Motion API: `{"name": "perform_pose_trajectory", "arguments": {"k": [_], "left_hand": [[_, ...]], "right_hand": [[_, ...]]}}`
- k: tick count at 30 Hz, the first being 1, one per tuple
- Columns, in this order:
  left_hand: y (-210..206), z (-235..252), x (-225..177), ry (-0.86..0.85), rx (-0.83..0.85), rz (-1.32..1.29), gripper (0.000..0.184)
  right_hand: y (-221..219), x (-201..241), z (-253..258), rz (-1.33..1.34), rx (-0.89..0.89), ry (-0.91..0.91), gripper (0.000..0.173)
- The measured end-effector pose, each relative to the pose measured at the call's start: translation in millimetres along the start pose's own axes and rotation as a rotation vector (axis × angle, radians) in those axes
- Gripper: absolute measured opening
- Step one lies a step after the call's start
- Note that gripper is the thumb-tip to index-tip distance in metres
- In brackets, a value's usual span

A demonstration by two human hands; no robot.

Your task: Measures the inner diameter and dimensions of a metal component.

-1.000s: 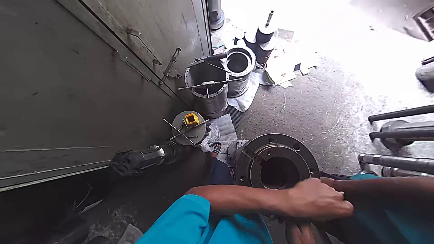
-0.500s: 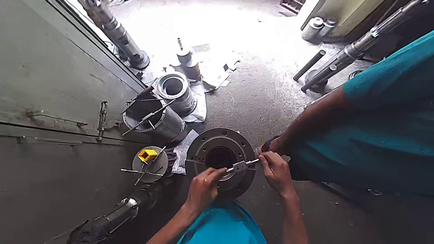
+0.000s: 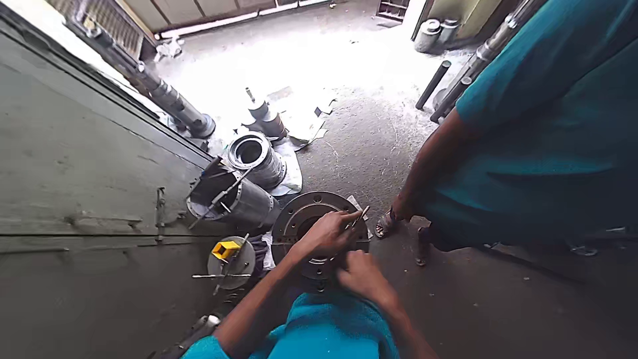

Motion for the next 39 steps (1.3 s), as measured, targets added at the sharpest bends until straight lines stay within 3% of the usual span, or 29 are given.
{"name": "perform_pose_trajectory", "arguments": {"k": [1,3,5,8,10,13,15,18,21,24,26,29,32,33,36,39], "left_hand": [[4.5,-22.4,12.4,0.025,-0.094,-0.061,0.046],[4.3,-65.8,30.5,0.115,-0.277,-0.222,0.041],[-18.3,-99.8,30.3,0.192,-0.329,-0.387,0.04],[-42.0,-125.6,28.9,0.301,-0.445,-0.464,0.03],[-34.3,-128.1,32.9,0.332,-0.512,-0.425,0.021],[-9.2,-119.6,47.9,0.325,-0.57,-0.286,0.015],[9.1,-97.0,74.7,0.321,-0.576,-0.387,0.016],[23.5,-36.5,86.7,0.349,-0.445,-0.529,0.021],[21.3,24.2,38.1,0.329,-0.242,-0.317,0.019],[2.3,49.7,-17.3,0.176,-0.022,-0.117,0.026],[0.9,34.0,-24.8,0.088,-0.001,-0.144,0.033],[19.7,-21.4,8.2,0.013,-0.181,-0.327,0.038],[7.2,-85.7,38.2,0.113,-0.261,-0.313,0.039],[-4.0,-102.3,38.6,0.167,-0.255,-0.308,0.038],[-27.1,-131.5,31.7,0.268,-0.413,-0.315,0.028],[-17.4,-135.1,25.7,0.212,-0.579,-0.036,0.021]], "right_hand": [[21.3,4.5,-3.4,-0.015,-0.114,0.069,0.042],[79.5,9.7,-9.6,-0.043,-0.544,0.31,0.038],[121.5,14.1,0.3,-0.088,-0.716,0.491,0.024],[128.8,8.5,54.1,-0.144,-0.488,0.517,0.017],[120.0,-6.1,65.9,-0.108,-0.385,0.415,0.027],[107.9,-46.8,36.2,0.028,-0.406,0.301,0.047],[88.1,-68.8,5.4,0.12,-0.382,0.233,0.052],[33.9,-65.8,-22.2,0.261,-0.122,0.145,0.045],[-18.2,-35.3,-9.5,0.371,0.066,0.084,0.042],[-48.1,-7.8,10.7,0.463,0.091,-0.05,0.045],[-35.8,0.0,6.0,0.228,0.068,-0.032,0.047],[25.4,6.5,-14.4,0.0,-0.027,0.08,0.047],[103.9,11.2,-17.3,0.029,-0.54,0.375,0.031],[120.8,14.6,-8.2,0.001,-0.632,0.464,0.023],[125.2,11.3,42.6,-0.119,-0.493,0.487,0.02],[107.2,-14.7,53.5,-0.08,-0.389,0.382,0.037]]}}
Point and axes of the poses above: each hand's wrist, its own z-axis towards the middle knuckle, its own y-axis out of the back of the hand, x = y × z, the point moved 9 cm from there along z, towards the middle knuckle, and after that the axes turned 11 degrees about z, right-handed, at the moved point
